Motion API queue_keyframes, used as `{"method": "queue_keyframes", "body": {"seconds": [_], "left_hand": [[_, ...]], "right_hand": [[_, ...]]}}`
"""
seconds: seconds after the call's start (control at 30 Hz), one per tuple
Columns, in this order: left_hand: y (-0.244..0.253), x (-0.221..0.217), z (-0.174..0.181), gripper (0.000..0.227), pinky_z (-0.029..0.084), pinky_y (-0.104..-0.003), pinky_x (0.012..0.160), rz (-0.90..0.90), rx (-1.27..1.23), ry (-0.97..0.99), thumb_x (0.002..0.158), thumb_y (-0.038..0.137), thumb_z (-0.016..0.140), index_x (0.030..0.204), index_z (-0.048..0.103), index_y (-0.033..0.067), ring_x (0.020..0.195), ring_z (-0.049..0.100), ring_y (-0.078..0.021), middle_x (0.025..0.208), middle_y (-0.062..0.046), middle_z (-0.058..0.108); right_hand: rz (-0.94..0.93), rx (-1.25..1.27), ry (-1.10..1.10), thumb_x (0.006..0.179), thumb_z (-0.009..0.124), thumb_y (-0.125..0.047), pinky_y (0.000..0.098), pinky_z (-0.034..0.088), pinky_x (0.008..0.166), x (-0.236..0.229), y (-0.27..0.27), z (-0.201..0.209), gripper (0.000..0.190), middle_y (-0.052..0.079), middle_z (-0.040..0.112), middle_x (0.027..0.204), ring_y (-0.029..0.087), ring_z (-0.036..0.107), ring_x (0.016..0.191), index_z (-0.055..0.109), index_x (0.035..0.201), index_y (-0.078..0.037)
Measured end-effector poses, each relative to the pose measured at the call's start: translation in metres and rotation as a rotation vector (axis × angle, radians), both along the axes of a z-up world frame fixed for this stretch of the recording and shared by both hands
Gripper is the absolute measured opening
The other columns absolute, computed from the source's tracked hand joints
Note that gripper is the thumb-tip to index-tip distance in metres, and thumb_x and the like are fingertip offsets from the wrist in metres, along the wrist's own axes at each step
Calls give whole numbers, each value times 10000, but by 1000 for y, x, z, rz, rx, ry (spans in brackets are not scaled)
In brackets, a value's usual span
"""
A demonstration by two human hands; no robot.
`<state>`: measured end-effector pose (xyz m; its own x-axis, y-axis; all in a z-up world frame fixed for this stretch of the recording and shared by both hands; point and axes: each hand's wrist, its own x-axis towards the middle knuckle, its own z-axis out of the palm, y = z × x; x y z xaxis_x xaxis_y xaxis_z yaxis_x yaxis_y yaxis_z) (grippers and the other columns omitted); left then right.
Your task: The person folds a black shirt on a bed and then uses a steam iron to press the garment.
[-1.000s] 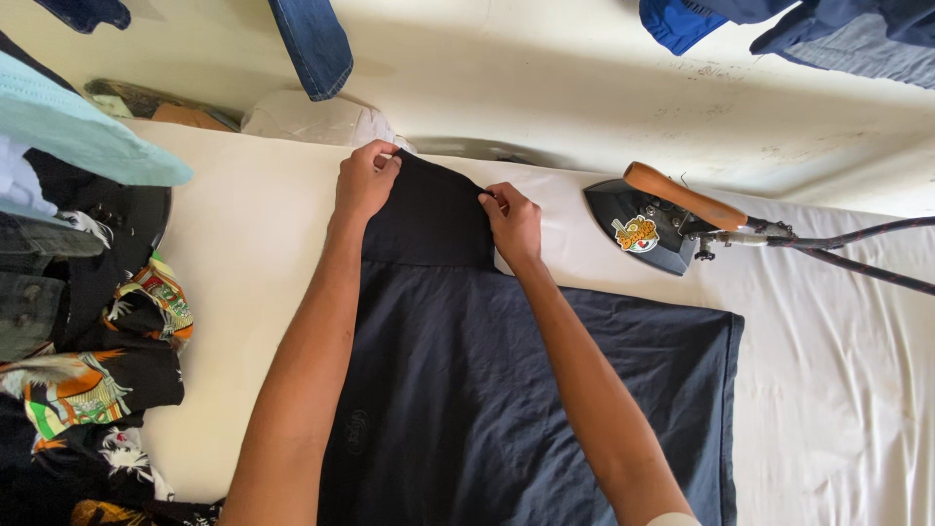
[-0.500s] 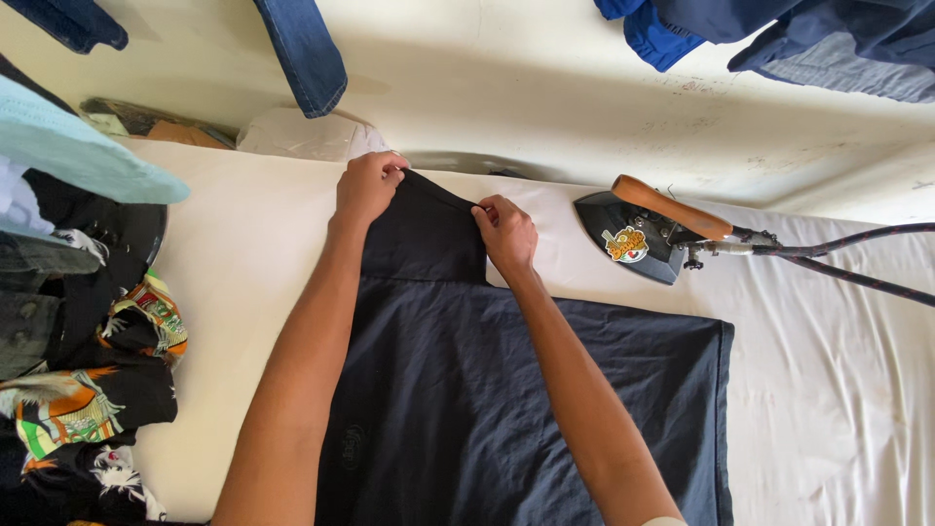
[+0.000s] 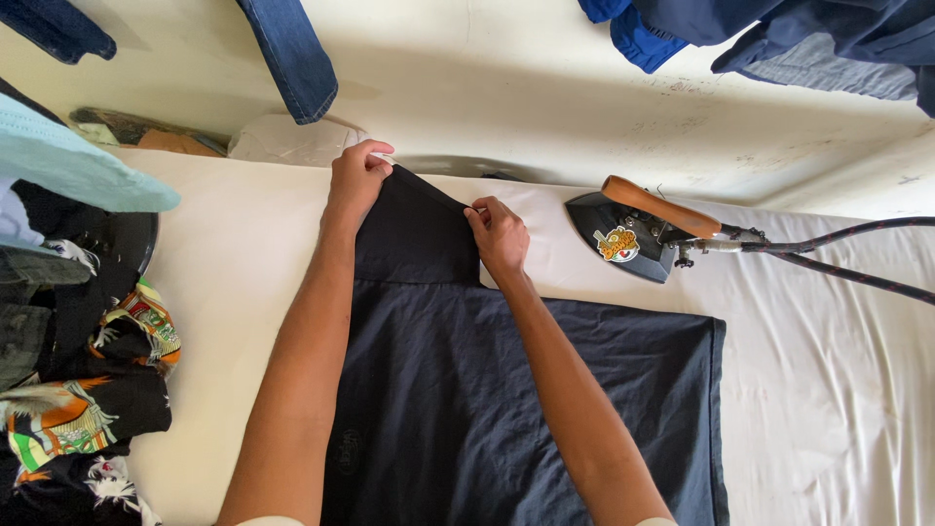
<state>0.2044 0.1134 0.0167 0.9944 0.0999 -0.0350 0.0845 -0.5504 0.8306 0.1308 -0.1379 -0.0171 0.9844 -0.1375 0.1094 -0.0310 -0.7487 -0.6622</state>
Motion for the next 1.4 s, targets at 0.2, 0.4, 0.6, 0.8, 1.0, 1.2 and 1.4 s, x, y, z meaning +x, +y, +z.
{"method": "queue_keyframes", "body": {"seconds": [0.2, 0.4, 0.6, 0.8, 1.0, 1.2, 1.4], "left_hand": [[-13, -24, -1, 317, 565, -529, 826, 8, 128, -386, 886, -66, 637, 1164, 702, 73, 921, 713, -402, 974, -189, 731], [-36, -167, 24, 396, 474, -458, 1062, -149, 337, -615, 931, 31, 618, 1291, 683, 181, 1244, 641, -273, 1257, -58, 702], [-24, -241, 3, 524, 333, -670, 1119, -179, 758, -474, 971, 299, 574, 1460, 586, 112, 1459, 458, -362, 1586, -180, 493], [-5, -226, -8, 596, 236, -675, 1188, -242, 824, -282, 1057, 440, 439, 1579, 469, 154, 1564, 315, -310, 1693, -143, 347], [-61, -269, 12, 555, 302, -725, 1110, -101, 877, -485, 1003, 314, 559, 1506, 558, 79, 1512, 406, -371, 1636, -207, 436], [-53, -298, 0, 618, 357, -709, 1113, -142, 937, -361, 955, 418, 549, 1508, 567, 144, 1496, 445, -372, 1635, -201, 451], [-51, -298, -15, 612, 261, -751, 1147, -74, 875, -233, 1058, 413, 427, 1606, 450, 142, 1563, 321, -371, 1694, -209, 349]], "right_hand": [[79, -13, -126, 930, 737, -318, 446, 600, 707, -5, -3, 2, 168, -2, 725, 844, 264, 748, 804, 710, 1055, -209], [376, -282, -372, 1005, 553, -170, 430, 424, 990, -145, 5, 67, 426, 104, 542, 1471, 288, 557, 1359, 601, 1428, -163], [471, -456, -289, 1083, 467, -404, 536, 273, 1135, -215, -34, 37, 492, 130, 444, 1602, 287, 400, 1493, 530, 1507, -162], [276, -658, -289, 1055, 456, -518, 486, 322, 1159, -227, -131, 22, 550, 74, 438, 1630, 228, 425, 1490, 534, 1509, -218], [170, -595, -185, 1090, 416, -510, 511, 303, 1179, -261, -193, 29, 547, 69, 414, 1644, 245, 379, 1512, 499, 1551, -229], [43, -650, -180, 1093, 439, -474, 483, 309, 1196, -274, -268, 20, 554, 75, 435, 1634, 230, 404, 1502, 484, 1557, -175], [17, -599, -122, 1105, 375, -520, 507, 232, 1220, -280, -273, 22, 575, 42, 375, 1668, 225, 335, 1537, 427, 1599, -231]]}}
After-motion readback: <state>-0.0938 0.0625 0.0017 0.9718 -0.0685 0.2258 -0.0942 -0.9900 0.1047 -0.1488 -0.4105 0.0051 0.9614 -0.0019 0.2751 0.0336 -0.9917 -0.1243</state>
